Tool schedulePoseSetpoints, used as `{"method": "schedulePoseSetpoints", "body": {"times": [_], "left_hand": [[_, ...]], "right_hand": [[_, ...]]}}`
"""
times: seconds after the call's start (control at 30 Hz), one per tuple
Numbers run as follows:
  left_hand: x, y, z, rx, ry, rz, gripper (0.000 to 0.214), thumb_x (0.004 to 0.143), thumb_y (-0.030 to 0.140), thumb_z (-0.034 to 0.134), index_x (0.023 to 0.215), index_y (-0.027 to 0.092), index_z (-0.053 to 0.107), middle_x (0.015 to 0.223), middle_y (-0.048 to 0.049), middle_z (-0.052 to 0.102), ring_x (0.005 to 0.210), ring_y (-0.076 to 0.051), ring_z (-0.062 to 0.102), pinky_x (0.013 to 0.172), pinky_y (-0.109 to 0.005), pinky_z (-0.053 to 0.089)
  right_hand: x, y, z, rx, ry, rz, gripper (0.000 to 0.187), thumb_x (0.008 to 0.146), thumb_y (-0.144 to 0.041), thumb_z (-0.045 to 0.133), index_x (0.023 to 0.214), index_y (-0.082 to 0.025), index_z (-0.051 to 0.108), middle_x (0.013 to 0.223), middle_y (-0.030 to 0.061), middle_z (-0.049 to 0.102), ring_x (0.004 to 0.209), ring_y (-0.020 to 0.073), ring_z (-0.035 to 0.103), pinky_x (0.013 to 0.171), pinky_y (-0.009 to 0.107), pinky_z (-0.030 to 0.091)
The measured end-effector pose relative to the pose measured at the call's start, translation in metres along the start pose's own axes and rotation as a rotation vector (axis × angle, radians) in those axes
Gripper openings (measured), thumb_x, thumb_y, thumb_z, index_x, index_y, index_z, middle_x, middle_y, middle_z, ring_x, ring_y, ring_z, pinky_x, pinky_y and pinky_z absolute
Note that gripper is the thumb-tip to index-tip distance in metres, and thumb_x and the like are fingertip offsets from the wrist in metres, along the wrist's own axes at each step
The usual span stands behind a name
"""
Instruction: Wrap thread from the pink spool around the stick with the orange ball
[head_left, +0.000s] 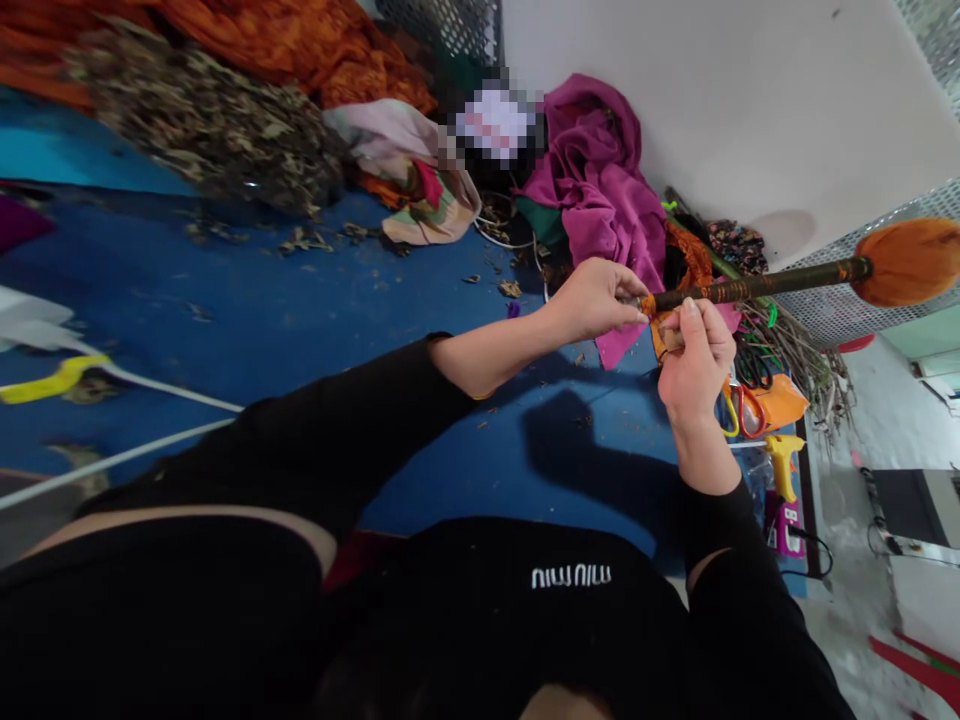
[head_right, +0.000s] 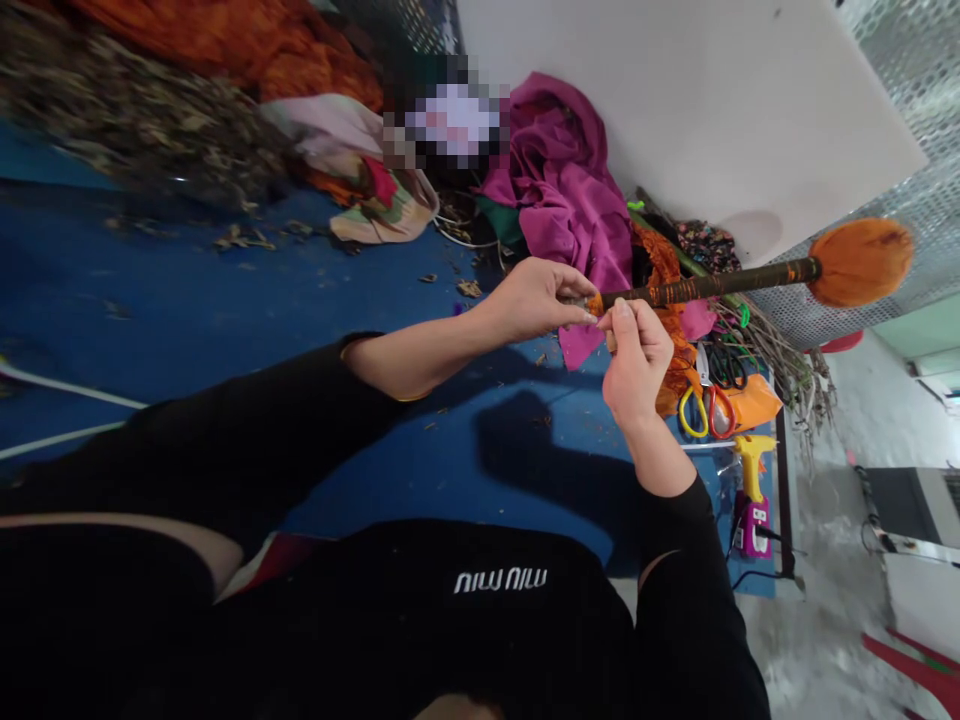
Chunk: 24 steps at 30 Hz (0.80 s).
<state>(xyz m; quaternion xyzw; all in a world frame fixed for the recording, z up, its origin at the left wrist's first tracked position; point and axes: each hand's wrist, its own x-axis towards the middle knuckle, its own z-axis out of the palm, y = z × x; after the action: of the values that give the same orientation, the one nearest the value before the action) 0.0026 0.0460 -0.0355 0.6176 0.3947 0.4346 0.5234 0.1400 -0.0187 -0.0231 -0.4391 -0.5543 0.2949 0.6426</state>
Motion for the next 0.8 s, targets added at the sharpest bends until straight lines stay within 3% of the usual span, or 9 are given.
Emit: {"method": "schedulePoseSetpoints", "body": {"times": [0.1, 0.17, 0.27, 0.5, 0.67, 0.8], "left_hand": [[0.004, -0.006, -0.003, 0.077, -0.016, 0.042, 0.026, 0.066, 0.016, 0.078, 0.091, 0.011, 0.084, 0.076, -0.001, 0.079, 0.071, -0.016, 0.07, 0.069, -0.026, 0.053], [0.005, -0.01, -0.005, 0.119, -0.005, 0.067, 0.026, 0.066, 0.019, 0.079, 0.09, 0.011, 0.084, 0.075, -0.002, 0.078, 0.071, -0.016, 0.069, 0.069, -0.027, 0.052], [0.006, -0.013, -0.006, 0.149, 0.017, 0.079, 0.02, 0.064, 0.019, 0.081, 0.083, 0.013, 0.083, 0.071, -0.001, 0.075, 0.071, -0.016, 0.067, 0.07, -0.028, 0.051], [0.002, -0.013, -0.002, 0.184, 0.013, 0.049, 0.013, 0.063, 0.016, 0.082, 0.075, 0.016, 0.081, 0.066, -0.0001, 0.073, 0.07, -0.017, 0.065, 0.069, -0.028, 0.052], [-0.001, -0.01, -0.002, 0.31, 0.004, 0.047, 0.02, 0.067, 0.019, 0.082, 0.087, 0.014, 0.084, 0.077, -0.0042, 0.079, 0.072, -0.019, 0.068, 0.072, -0.03, 0.052], [-0.006, -0.007, -0.001, 0.467, -0.04, 0.047, 0.033, 0.074, 0.018, 0.075, 0.105, 0.015, 0.086, 0.096, -0.0082, 0.084, 0.087, -0.025, 0.075, 0.079, -0.034, 0.053]], "right_hand": [[0.002, 0.0, -0.004, -0.064, -0.134, -0.081, 0.042, 0.1, -0.056, 0.065, 0.076, -0.022, 0.062, 0.069, -0.0038, 0.054, 0.059, 0.0077, 0.048, 0.058, 0.025, 0.043], [0.007, -0.001, -0.01, -0.163, -0.198, -0.213, 0.042, 0.103, -0.056, 0.061, 0.077, -0.023, 0.064, 0.076, -0.0005, 0.06, 0.077, 0.0137, 0.062, 0.079, 0.033, 0.056], [0.016, -0.005, -0.019, -0.346, -0.203, -0.367, 0.041, 0.104, -0.054, 0.059, 0.075, -0.025, 0.066, 0.085, 0.0035, 0.067, 0.099, 0.021, 0.069, 0.103, 0.045, 0.056], [0.028, 0.001, -0.028, -0.298, -0.26, -0.305, 0.042, 0.104, -0.058, 0.058, 0.081, -0.024, 0.068, 0.09, 0.0047, 0.067, 0.093, 0.0204, 0.07, 0.096, 0.044, 0.059], [0.033, 0.009, -0.028, -0.26, -0.295, -0.275, 0.043, 0.103, -0.06, 0.058, 0.083, -0.024, 0.069, 0.092, 0.0042, 0.068, 0.097, 0.0205, 0.071, 0.1, 0.046, 0.059], [0.038, 0.016, -0.029, -0.278, -0.311, -0.275, 0.044, 0.104, -0.062, 0.057, 0.085, -0.025, 0.07, 0.094, 0.0035, 0.071, 0.097, 0.0187, 0.071, 0.099, 0.042, 0.058]]}}
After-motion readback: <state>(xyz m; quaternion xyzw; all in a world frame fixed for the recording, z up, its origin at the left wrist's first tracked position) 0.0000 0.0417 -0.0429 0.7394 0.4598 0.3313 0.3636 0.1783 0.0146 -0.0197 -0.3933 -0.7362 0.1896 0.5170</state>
